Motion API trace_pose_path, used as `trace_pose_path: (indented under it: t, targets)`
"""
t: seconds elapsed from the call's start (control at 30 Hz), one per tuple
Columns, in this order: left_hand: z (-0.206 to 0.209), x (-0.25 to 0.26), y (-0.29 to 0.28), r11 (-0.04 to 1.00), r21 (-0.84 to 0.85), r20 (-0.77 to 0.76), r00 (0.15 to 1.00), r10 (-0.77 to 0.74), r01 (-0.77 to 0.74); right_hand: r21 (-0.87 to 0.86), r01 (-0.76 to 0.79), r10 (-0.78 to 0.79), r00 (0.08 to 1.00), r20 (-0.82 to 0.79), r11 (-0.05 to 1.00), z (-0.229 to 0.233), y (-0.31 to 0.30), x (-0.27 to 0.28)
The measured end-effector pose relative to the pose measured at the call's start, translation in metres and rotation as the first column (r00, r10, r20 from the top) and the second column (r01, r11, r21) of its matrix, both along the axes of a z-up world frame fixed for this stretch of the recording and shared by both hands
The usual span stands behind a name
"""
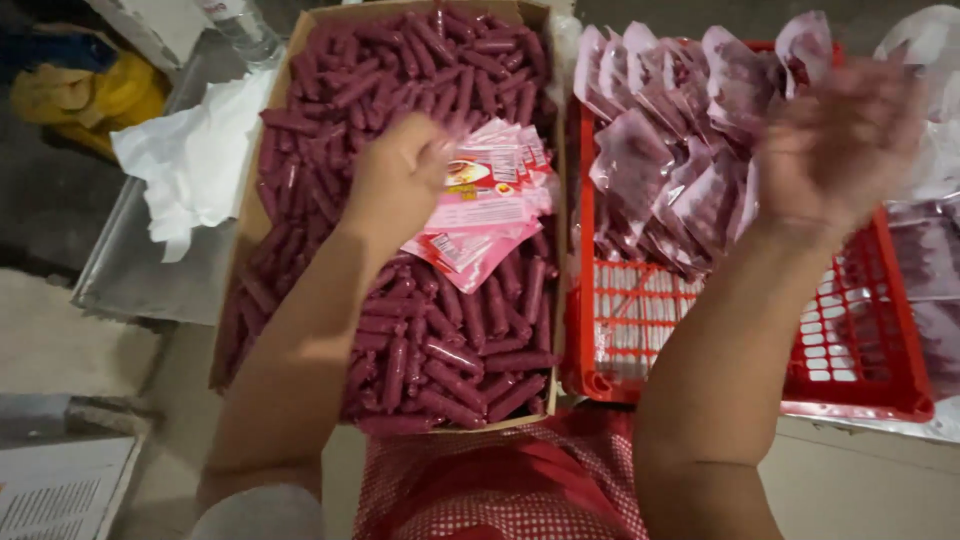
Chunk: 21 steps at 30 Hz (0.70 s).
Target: The person places small red-cased meat sticks from a large cardboard box into clear plastic bags by hand.
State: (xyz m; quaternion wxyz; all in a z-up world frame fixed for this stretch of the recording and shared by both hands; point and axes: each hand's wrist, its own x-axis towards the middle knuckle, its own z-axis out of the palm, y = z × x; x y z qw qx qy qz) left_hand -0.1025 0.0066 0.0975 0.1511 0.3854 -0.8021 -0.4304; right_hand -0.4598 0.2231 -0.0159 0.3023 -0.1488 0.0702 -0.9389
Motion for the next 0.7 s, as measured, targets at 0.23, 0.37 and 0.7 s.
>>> trace_pose_path:
  t: [0.23,0.37,0.7]
  targets:
    - [-0.046,-0.124,0.035,0.949,-0.136,-0.408,0.857,-0.314,0.283,-0.061,0.127,-0.125,0.991,0.038,0.99,-0.077,0.069,-0.093]
    - [-0.076,-0.194,0.051,0.922,-0.189,-0.461,0.798,-0.387,0.338,-0.142,0.081,-0.074,0.996,0.055,0.987,-0.054,0.057,-0.062]
    - [-0.109,-0.191,-0.014,0.973,-0.12,-0.173,0.961,-0.217,0.198,0.222,0.178,-0.2,0.976,0.08,0.959,0.013,-0.003,0.008]
